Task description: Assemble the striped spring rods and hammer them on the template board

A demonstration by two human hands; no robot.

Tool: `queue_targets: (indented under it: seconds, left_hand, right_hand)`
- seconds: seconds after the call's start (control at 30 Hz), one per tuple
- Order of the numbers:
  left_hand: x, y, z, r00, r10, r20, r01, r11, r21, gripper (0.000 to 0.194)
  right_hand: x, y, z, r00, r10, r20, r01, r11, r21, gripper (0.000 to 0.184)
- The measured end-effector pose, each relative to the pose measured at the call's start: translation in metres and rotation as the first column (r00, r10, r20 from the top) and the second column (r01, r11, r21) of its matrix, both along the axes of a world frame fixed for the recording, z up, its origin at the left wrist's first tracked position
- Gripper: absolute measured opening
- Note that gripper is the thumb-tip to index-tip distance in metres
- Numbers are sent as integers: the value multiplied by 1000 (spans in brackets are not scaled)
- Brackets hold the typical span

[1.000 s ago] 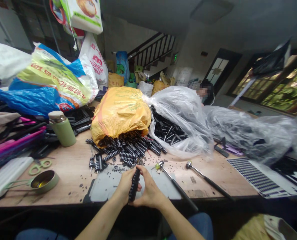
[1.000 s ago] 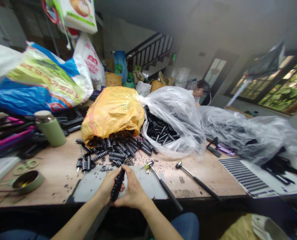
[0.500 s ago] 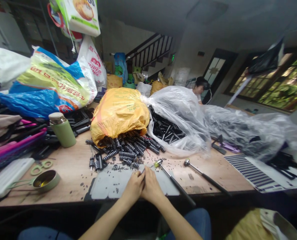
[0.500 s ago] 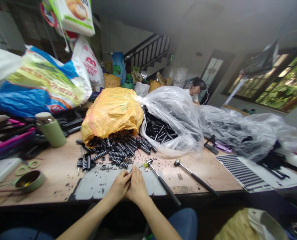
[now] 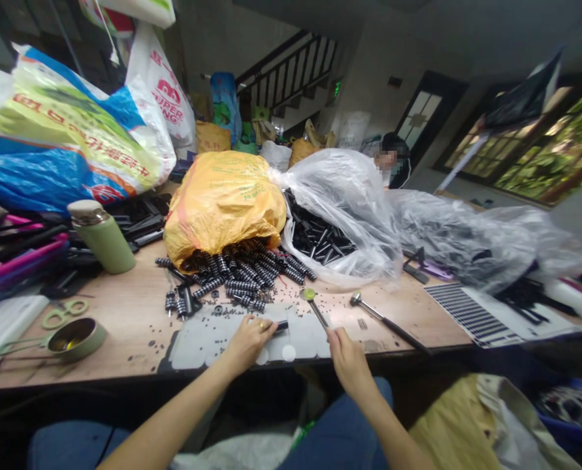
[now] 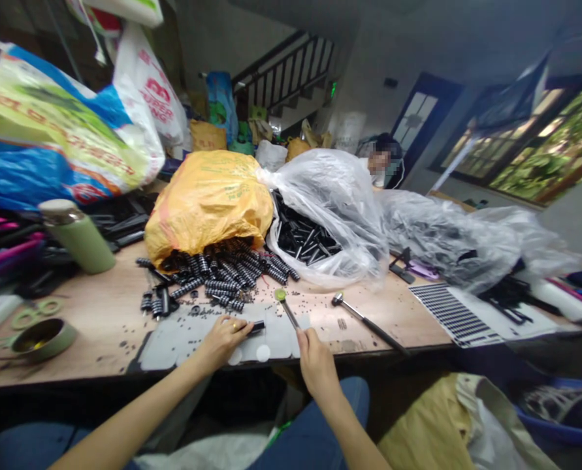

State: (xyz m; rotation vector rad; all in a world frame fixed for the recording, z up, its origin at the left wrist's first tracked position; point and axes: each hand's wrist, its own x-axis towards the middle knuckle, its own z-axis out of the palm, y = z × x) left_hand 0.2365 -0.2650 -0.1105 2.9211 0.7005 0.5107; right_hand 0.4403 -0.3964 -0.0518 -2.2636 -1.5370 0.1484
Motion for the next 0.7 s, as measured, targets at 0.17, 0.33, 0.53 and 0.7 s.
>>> queue_targets:
  seconds: [0.17, 0.33, 0.53, 0.7]
  left_hand:
    - [1, 0, 6, 995, 36, -95, -34, 999, 28, 48]
    - [3, -1, 9, 990, 86, -112, -79, 995, 61, 47]
    - [21, -31, 6, 981, 154, -114, -148, 987, 62, 52]
    - [26, -49, 6, 981, 160, -114, -163, 986, -20, 89]
  right_hand:
    - [-29, -16, 4, 992, 28, -126, -14, 994, 109, 47]
    - [-32, -7, -15, 996, -6, 90, 24, 978, -205, 41]
    - [-45, -1, 19, 997, 79, -24, -78, 997, 12, 42]
    - [-71, -3, 59, 959, 206, -196, -165, 965, 206, 40]
